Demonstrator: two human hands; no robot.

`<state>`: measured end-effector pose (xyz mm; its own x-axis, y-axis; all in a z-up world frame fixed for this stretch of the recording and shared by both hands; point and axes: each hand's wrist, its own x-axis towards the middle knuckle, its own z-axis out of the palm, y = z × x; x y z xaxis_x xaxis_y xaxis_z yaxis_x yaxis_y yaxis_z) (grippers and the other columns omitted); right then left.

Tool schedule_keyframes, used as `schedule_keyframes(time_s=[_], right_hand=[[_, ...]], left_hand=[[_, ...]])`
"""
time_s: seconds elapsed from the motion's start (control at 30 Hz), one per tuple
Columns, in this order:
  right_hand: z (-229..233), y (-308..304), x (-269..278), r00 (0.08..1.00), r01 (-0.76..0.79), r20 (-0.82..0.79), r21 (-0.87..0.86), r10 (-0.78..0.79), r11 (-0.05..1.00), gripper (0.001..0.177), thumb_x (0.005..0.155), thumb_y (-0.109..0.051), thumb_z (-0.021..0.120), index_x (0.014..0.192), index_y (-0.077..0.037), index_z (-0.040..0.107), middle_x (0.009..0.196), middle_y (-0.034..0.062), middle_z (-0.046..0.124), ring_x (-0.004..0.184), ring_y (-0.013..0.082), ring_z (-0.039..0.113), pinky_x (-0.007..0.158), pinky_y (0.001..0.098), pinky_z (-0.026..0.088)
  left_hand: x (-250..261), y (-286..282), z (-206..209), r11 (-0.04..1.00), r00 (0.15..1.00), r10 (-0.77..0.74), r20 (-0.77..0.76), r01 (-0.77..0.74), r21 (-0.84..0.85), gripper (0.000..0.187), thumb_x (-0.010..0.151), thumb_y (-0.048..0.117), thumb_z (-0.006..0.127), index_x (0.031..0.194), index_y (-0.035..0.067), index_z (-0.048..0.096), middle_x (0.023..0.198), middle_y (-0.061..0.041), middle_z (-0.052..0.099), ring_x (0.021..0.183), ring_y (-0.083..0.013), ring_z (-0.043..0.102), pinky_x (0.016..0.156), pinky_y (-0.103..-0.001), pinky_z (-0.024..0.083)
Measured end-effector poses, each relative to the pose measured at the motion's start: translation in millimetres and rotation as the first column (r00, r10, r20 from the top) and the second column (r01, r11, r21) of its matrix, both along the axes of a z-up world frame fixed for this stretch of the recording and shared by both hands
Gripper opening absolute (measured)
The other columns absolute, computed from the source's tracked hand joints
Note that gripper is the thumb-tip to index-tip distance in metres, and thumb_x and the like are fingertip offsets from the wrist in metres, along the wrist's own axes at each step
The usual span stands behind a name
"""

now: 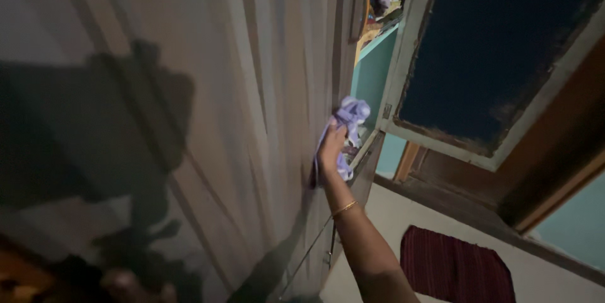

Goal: The person wipes the outer surface and handles of a wooden wardrobe using a purple cloth, moving across different panels and cleaning around the metal fixtures.

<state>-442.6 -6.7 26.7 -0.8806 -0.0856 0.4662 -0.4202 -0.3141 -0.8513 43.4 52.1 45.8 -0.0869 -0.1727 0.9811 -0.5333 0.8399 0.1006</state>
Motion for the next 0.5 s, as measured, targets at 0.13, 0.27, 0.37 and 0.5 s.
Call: schedule_keyframes(time_s=[0.13, 0.27, 0.37, 0.5], right_hand=[[-7, -7, 58, 0.971, 0.031, -0.239, 0.013, -0.027, 0.999, 0.082, 0.104, -0.054, 0.045, 0.147, 0.016, 0.037, 0.153, 0.0347, 0.043, 0.147, 0.0426, 0.039, 0.125, 0.0459, 0.023], [-49, 5, 166, 0.942, 0.016, -0.329, 0.236, 0.065, 0.972, 0.086, 0.107, -0.045, 0.047, 0.152, 0.023, 0.021, 0.16, 0.043, 0.022, 0.149, 0.0513, 0.018, 0.123, 0.052, 0.01], [-62, 41, 272, 0.886, -0.215, -0.37, 0.207, 0.279, 0.955, 0.08, 0.098, -0.047, 0.055, 0.151, 0.009, 0.035, 0.155, 0.0285, 0.036, 0.144, 0.0428, 0.034, 0.124, 0.0488, 0.021], [-68, 75, 382, 0.667, -0.745, -0.062, -0.017, 0.743, 0.667, 0.082, 0.094, -0.052, 0.068, 0.15, -0.004, 0.031, 0.15, 0.0194, 0.042, 0.14, 0.0367, 0.042, 0.122, 0.0523, 0.032]], left_hand=[[3, 14, 22, 0.999, 1.0, -0.021, 0.019, 0.02, 0.044, 0.072, 0.102, 0.063, 0.036, 0.153, 0.012, 0.043, 0.165, -0.02, 0.024, 0.156, -0.0341, 0.013, 0.12, -0.066, 0.007], [-5, 46, 67, 0.992, 0.985, -0.067, 0.158, 0.049, 0.117, 0.071, 0.102, 0.062, 0.037, 0.152, 0.013, 0.044, 0.165, -0.019, 0.024, 0.156, -0.0333, 0.013, 0.119, -0.067, 0.006], [-29, 71, 123, 0.985, 0.872, -0.124, 0.473, 0.165, -0.046, 0.064, 0.104, 0.056, 0.038, 0.153, 0.016, 0.045, 0.166, -0.012, 0.027, 0.156, -0.0274, 0.016, 0.122, -0.064, 0.007], [-85, 65, 207, 0.976, 0.569, -0.087, 0.818, 0.211, -0.043, 0.061, 0.099, 0.042, 0.04, 0.151, 0.009, 0.044, 0.164, -0.012, 0.031, 0.153, -0.0246, 0.02, 0.122, -0.057, 0.008]])
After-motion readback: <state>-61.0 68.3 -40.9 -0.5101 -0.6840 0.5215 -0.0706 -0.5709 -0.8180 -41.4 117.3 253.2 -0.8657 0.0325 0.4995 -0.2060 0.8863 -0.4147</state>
